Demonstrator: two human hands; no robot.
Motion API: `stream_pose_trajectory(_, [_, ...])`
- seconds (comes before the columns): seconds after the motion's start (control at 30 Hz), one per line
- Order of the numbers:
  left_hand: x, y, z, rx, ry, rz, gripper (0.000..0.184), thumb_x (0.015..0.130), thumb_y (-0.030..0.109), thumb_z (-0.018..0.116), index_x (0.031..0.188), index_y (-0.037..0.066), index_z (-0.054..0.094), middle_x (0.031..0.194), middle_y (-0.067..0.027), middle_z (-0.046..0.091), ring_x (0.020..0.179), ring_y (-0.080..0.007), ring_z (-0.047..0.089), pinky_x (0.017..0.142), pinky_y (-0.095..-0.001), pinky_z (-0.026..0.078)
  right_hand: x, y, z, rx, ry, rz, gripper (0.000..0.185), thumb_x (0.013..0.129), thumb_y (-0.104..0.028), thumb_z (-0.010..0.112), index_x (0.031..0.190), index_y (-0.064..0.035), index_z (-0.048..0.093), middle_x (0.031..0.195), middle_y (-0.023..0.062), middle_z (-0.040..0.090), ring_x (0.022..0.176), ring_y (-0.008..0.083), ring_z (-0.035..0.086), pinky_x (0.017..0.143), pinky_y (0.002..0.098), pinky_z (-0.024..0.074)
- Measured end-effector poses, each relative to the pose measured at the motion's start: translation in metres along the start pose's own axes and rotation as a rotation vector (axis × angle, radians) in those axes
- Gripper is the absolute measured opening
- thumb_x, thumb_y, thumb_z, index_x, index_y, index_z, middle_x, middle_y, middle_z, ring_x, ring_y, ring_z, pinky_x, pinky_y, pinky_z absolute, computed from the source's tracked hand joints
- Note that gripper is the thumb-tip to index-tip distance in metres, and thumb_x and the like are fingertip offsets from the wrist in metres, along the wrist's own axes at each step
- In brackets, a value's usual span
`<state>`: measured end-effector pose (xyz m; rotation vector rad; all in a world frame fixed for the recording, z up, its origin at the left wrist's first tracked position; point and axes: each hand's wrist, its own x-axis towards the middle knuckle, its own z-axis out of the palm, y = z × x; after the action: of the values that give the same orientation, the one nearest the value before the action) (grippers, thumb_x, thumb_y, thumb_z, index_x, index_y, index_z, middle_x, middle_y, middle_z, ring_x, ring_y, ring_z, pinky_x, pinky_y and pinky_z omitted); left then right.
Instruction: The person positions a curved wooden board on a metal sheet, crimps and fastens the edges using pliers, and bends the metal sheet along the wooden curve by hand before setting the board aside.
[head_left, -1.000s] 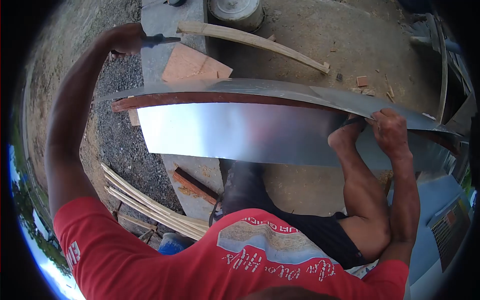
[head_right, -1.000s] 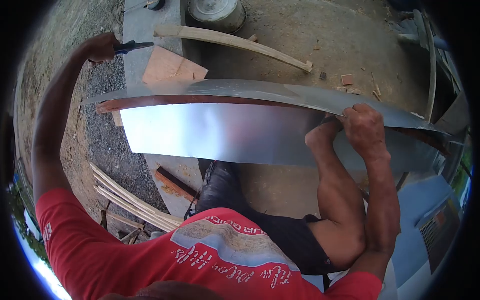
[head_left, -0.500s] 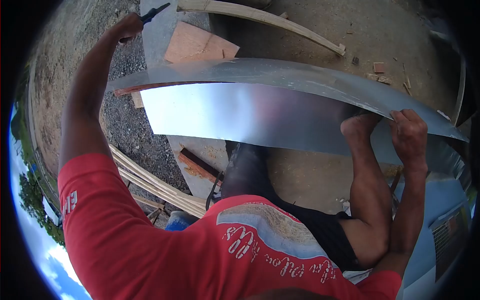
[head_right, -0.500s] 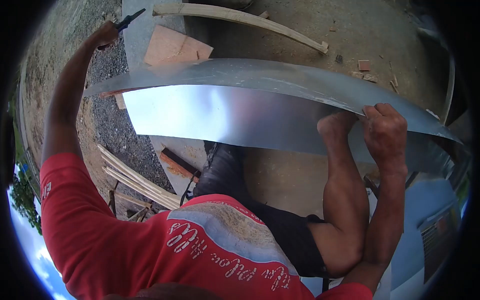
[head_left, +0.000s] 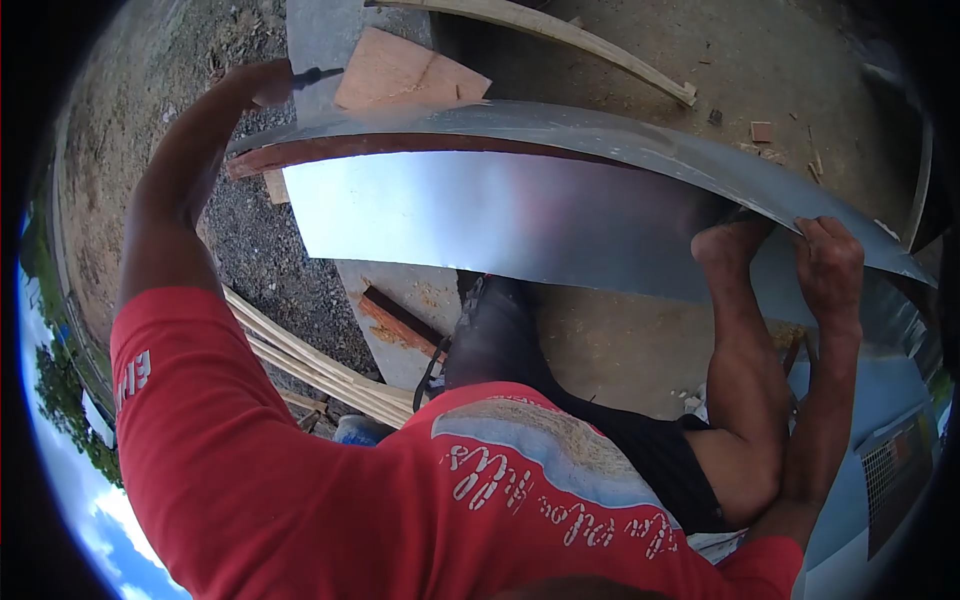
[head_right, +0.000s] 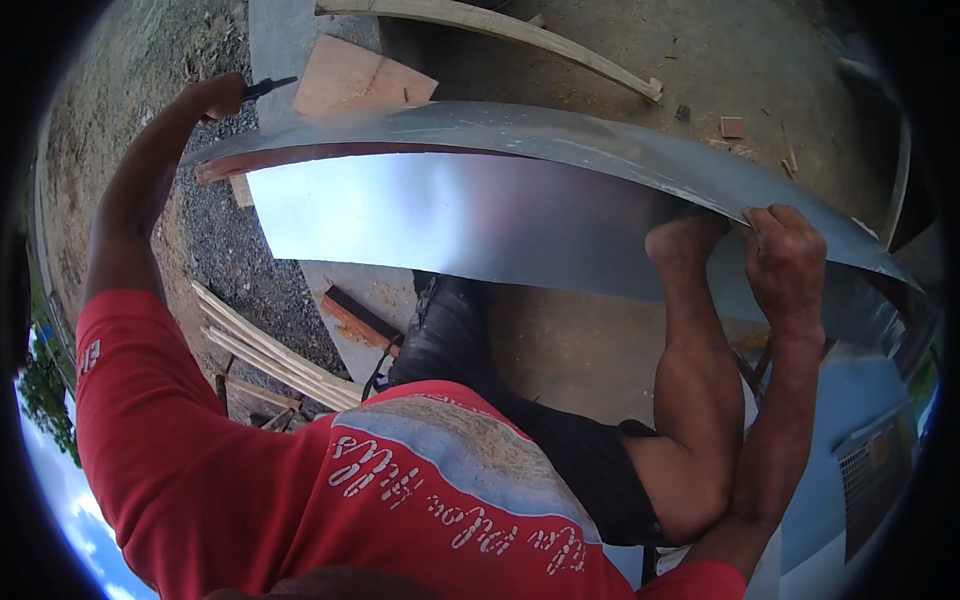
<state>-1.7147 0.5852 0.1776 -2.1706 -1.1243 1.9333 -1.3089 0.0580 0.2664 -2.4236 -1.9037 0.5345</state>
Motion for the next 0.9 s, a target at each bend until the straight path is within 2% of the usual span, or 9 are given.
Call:
stream_pose_trajectory(0.07, [-0.007, 0.017, -0.006, 0.163, -0.337, 0.139, 0.015, 0.075, 0.007, 0.055, 0.082, 0.001, 0.067, 0.069, -0.0115, 0.061, 0.064, -0.0232, 0.06, 0.054, -0.0374, 0.045, -0.001, 0.001, -0.002, -0.015, -0.009, -0.01, 0.016, 0.074, -0.001, 0.069, 0.09, 0.0012, 0.067, 0.077, 0.0154, 0.06, 0.071, 0.0344, 0.06, 0.064, 0.0435, 0.047])
stream_pose_trajectory(0.17, [-0.049, 0.035, -0.074, 0.009, -0.09, 0.037, 0.015, 0.077, 0.005, 0.054, 0.082, 0.001, 0.067, 0.072, -0.0099, 0.064, 0.06, -0.0192, 0.059, 0.053, -0.0356, 0.046, 0.001, -0.003, 0.001, -0.041, 0.062, -0.035, 0.013, 0.075, -0.006, 0.071, 0.086, -0.0015, 0.067, 0.072, 0.0132, 0.059, 0.069, 0.0317, 0.06, 0.062, 0.0425, 0.0467])
stream_pose_trajectory(0.33, [0.1, 0.067, -0.081, -0.627, 0.232, 0.112, 0.018, 0.083, 0.009, 0.051, 0.084, -0.002, 0.066, 0.081, -0.0199, 0.066, 0.067, -0.0289, 0.064, 0.055, -0.044, 0.05, 0.0, -0.002, 0.003, -0.057, 0.1, -0.06, 0.01, 0.076, -0.01, 0.071, 0.082, -0.0029, 0.067, 0.069, 0.0113, 0.059, 0.068, 0.0302, 0.06, 0.061, 0.042, 0.0476])
stream_pose_trajectory(0.4, [-0.001, 0.139, -0.071, -0.172, 0.427, 0.344, 0.021, 0.08, 0.012, 0.05, 0.085, -0.002, 0.065, 0.081, -0.0183, 0.066, 0.072, -0.0296, 0.064, 0.061, -0.042, 0.051, -0.003, 0.001, 0.004, -0.056, 0.12, -0.045, 0.009, 0.077, -0.011, 0.07, 0.079, -0.0038, 0.066, 0.068, 0.0105, 0.059, 0.067, 0.0294, 0.061, 0.061, 0.0419, 0.0481])
stream_pose_trajectory(0.5, [-0.061, 0.189, -0.099, 0.345, -0.167, 0.524, 0.021, 0.076, 0.011, 0.052, 0.085, -0.003, 0.065, 0.076, -0.0131, 0.065, 0.076, -0.0239, 0.065, 0.065, -0.0355, 0.052, -0.008, 0.004, 0.004, -0.054, 0.155, -0.065, 0.009, 0.077, -0.012, 0.07, 0.074, -0.005, 0.065, 0.066, 0.009, 0.058, 0.065, 0.0281, 0.06, 0.059, 0.0413, 0.0484])
stream_pose_trajectory(0.57, [-0.048, 0.165, -0.134, -0.076, -0.053, 0.473, 0.015, 0.076, 0.006, 0.054, 0.082, -0.004, 0.064, 0.069, -0.0132, 0.062, 0.063, -0.0235, 0.062, 0.056, -0.0344, 0.05, -0.012, 0.005, 0.006, -0.06, 0.233, -0.092, 0.013, 0.077, -0.012, 0.068, 0.068, -0.0053, 0.063, 0.062, 0.0076, 0.057, 0.061, 0.0268, 0.059, 0.056, 0.0403, 0.048])
stream_pose_trajectory(0.7, [-0.018, 0.171, -0.159, -0.859, 0.389, 0.333, 0.01, 0.077, 0.004, 0.058, 0.071, -0.002, 0.064, 0.059, -0.0108, 0.058, 0.052, -0.0214, 0.059, 0.042, -0.036, 0.046, -0.013, 0.01, -0.001, -0.146, -0.21, 0.143, 0.029, 0.082, -0.028, 0.068, 0.104, -0.0096, 0.067, 0.094, 0.0124, 0.065, 0.093, 0.0284, 0.063, 0.078, 0.0415, 0.0522])
stream_pose_trajectory(0.8, [0.049, 0.213, -0.109, 1.074, 0.683, 0.788, 0.019, 0.08, 0.008, 0.054, 0.068, 0.005, 0.068, 0.059, -0.0106, 0.06, 0.054, -0.0197, 0.059, 0.046, -0.0367, 0.044, -0.017, 0.014, -0.004, -0.111, -0.104, 0.078, 0.022, 0.081, -0.024, 0.067, 0.095, -0.0069, 0.066, 0.084, 0.0139, 0.064, 0.083, 0.0302, 0.064, 0.072, 0.042, 0.0522])
stream_pose_trajectory(0.9, [-0.094, 0.271, -0.134, 0.347, -0.055, 0.621, 0.027, 0.077, 0.026, 0.068, 0.079, -0.001, 0.07, 0.07, -0.0158, 0.067, 0.069, -0.0257, 0.066, 0.06, -0.0392, 0.051, -0.016, 0.012, -0.006, -0.131, 0.042, -0.034, 0.022, 0.077, -0.021, 0.064, 0.064, -0.0041, 0.064, 0.065, 0.0133, 0.066, 0.064, 0.0304, 0.068, 0.061, 0.0413, 0.0537])
